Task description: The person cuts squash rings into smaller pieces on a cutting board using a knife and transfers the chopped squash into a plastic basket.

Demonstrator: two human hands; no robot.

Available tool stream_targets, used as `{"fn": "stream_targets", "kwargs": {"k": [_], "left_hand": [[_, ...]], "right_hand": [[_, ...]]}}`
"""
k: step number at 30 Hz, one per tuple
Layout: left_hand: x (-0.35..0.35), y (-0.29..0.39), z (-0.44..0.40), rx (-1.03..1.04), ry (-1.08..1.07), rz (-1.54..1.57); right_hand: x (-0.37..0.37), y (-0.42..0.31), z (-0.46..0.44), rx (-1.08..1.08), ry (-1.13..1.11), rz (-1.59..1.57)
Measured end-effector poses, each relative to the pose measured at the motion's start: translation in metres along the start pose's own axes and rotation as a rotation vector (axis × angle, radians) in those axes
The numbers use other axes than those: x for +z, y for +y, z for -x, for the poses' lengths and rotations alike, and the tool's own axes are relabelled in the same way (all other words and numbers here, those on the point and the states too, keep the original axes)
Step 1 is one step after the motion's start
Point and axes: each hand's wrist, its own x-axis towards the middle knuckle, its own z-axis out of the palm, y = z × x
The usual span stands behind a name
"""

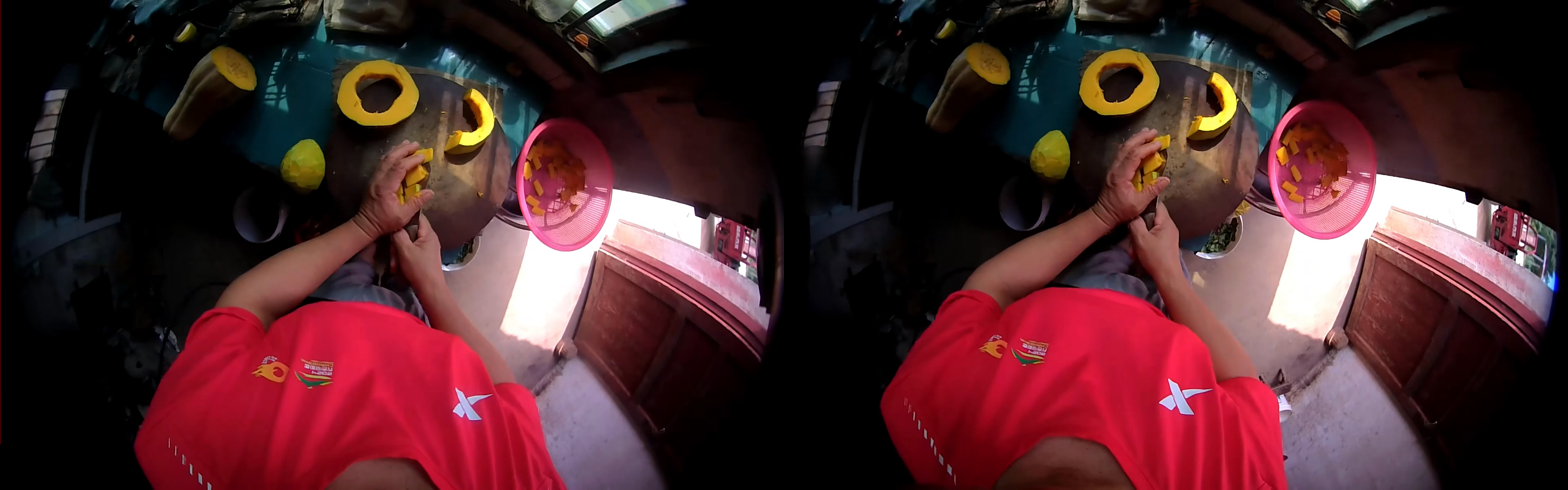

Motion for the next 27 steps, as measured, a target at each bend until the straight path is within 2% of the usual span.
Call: {"fn": "stream_targets", "kwargs": {"k": [2, 6, 9, 14, 16, 18, 21, 22, 25, 27], "left_hand": [[0.012, 0.016, -0.010, 0.025, -0.022, 0.052], [0.054, 0.056, -0.041, 0.108, -0.059, 0.186], [0.103, 0.083, -0.068, 0.234, -0.136, 0.318], [0.205, 0.131, -0.103, 0.316, -0.148, 0.498], [0.236, 0.139, -0.118, 0.321, -0.174, 0.482], [0.267, 0.130, -0.136, 0.376, -0.136, 0.063], [0.259, 0.116, -0.151, 0.343, -0.144, -0.051], [0.254, 0.111, -0.154, 0.312, -0.085, -0.031], [0.231, 0.103, -0.158, 0.221, -0.132, 0.019], [0.224, 0.111, -0.146, 0.327, -0.146, 0.273]], "right_hand": [[-0.014, -0.012, 0.011, 0.051, 0.048, -0.017], [-0.053, -0.038, 0.035, 0.003, 0.194, -0.021], [-0.088, -0.058, 0.047, -0.063, 0.355, -0.074], [-0.159, -0.083, 0.063, -0.126, 0.576, -0.095], [-0.182, -0.086, 0.070, -0.154, 0.659, -0.119], [-0.204, -0.081, 0.073, -0.146, 0.748, -0.092], [-0.223, -0.075, 0.079, -0.137, 0.796, -0.122], [-0.226, -0.072, 0.079, -0.126, 0.803, -0.114], [-0.231, -0.059, 0.071, -0.088, 0.778, -0.135], [-0.234, -0.052, 0.062, -0.055, 0.718, -0.151]]}}
